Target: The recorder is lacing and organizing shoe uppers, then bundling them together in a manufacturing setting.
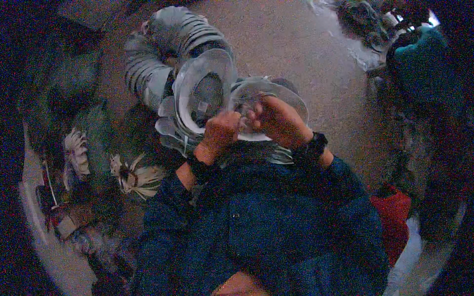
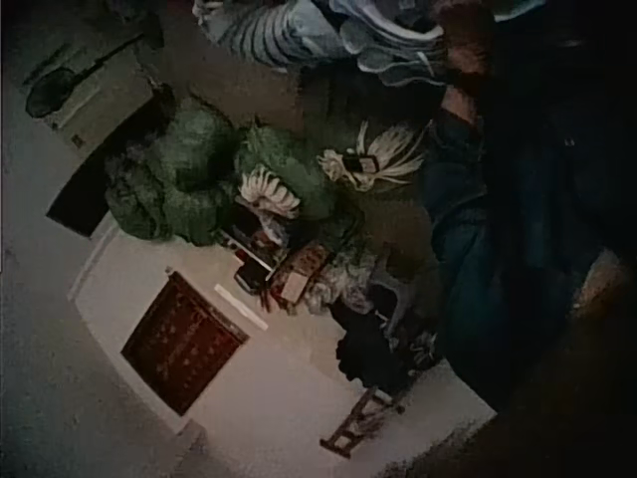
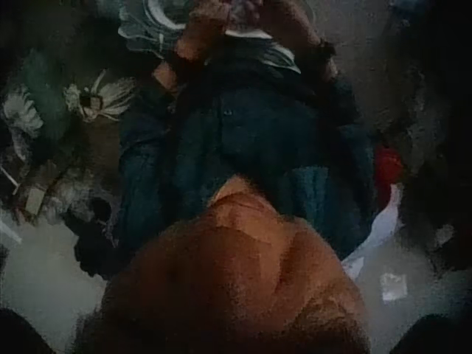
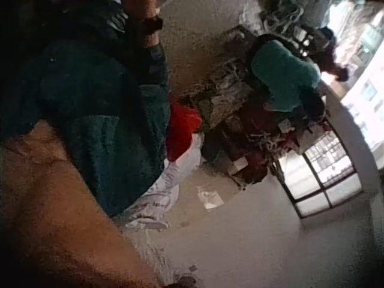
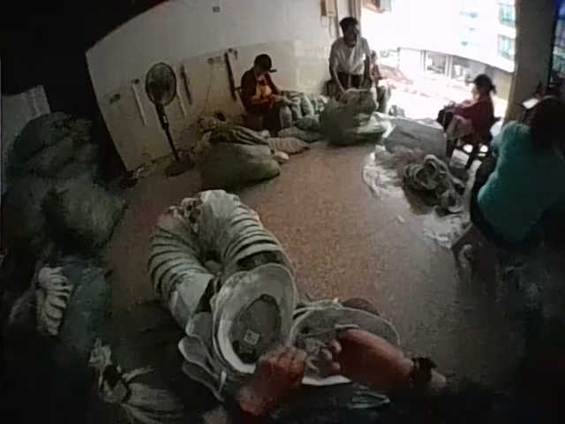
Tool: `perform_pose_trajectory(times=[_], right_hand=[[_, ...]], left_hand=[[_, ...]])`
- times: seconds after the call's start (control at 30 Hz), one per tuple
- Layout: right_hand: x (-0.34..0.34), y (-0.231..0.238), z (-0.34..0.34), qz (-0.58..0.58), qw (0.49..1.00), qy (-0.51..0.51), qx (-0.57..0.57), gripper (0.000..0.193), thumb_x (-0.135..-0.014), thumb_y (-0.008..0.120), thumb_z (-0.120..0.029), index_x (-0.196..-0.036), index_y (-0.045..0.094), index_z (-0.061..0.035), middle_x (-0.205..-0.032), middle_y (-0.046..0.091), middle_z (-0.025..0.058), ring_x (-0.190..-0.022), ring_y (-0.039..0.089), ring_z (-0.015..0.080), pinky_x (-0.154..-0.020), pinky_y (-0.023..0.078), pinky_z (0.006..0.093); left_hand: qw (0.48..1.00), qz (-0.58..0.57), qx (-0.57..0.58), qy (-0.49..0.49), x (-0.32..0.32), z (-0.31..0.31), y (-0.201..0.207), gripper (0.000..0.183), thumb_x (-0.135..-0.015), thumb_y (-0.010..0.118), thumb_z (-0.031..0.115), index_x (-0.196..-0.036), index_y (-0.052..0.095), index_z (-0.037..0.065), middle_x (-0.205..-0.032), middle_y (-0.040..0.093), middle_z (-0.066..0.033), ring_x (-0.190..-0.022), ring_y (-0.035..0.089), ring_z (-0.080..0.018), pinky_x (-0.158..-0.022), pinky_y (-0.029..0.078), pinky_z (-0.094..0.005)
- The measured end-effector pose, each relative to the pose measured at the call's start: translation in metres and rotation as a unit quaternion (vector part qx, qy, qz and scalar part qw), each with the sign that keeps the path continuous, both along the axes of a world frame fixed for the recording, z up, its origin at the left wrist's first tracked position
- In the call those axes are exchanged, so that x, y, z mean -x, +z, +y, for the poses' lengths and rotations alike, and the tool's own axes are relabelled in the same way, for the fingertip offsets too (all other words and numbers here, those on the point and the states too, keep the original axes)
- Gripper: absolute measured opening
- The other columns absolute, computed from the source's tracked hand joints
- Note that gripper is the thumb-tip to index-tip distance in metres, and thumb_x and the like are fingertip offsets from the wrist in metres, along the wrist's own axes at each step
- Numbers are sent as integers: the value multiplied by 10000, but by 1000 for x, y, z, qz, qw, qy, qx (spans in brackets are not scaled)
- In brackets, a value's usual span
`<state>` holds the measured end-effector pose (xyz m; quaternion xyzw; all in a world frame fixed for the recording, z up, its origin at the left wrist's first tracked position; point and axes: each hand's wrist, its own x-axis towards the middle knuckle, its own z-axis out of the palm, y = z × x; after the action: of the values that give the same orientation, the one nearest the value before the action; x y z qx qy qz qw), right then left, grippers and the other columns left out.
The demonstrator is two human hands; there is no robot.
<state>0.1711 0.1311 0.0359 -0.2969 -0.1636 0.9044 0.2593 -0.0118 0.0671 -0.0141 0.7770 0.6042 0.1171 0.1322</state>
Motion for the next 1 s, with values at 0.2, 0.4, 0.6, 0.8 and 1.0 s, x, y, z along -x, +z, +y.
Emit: perform_pose_trajectory(times=[0.2,0.4,0.6,0.8,1.0], right_hand=[[-49,-12,1,-308,843,-57,-438,437,-983,444,-385,-971,623,14,-958,657,129,-845,635,221,-790,516,380],[-94,23,-13,-219,869,237,-376,334,-928,562,-318,-1081,631,-29,-1050,647,130,-928,633,231,-827,504,375],[-90,50,-18,-300,679,358,-567,254,-882,612,-193,-1077,621,-31,-979,649,131,-911,629,253,-782,496,347],[6,-19,4,-219,733,109,-634,172,-887,581,-96,-1035,618,-16,-988,625,151,-915,601,285,-818,476,355],[54,-66,28,-190,700,97,-682,178,-861,571,-58,-1022,603,11,-987,616,178,-904,589,320,-819,466,397]], left_hand=[[907,-403,98,73,32,1,-13,238,-933,457,112,-1012,653,1,-824,652,-92,-709,616,-209,-645,485,-326],[847,-496,122,145,40,-9,-13,199,-867,531,42,-958,706,18,-789,656,-23,-688,565,-105,-625,459,-273],[937,-347,-30,11,37,-9,-8,122,-764,622,8,-853,702,32,-816,633,-151,-788,610,-292,-735,477,-352],[983,-145,-111,-15,30,-6,-13,146,-729,545,32,-847,629,54,-858,531,-136,-817,571,-331,-681,482,-438],[968,-7,-247,-36,30,4,-16,143,-752,547,99,-883,586,57,-861,527,-112,-782,570,-284,-623,497,-399]])
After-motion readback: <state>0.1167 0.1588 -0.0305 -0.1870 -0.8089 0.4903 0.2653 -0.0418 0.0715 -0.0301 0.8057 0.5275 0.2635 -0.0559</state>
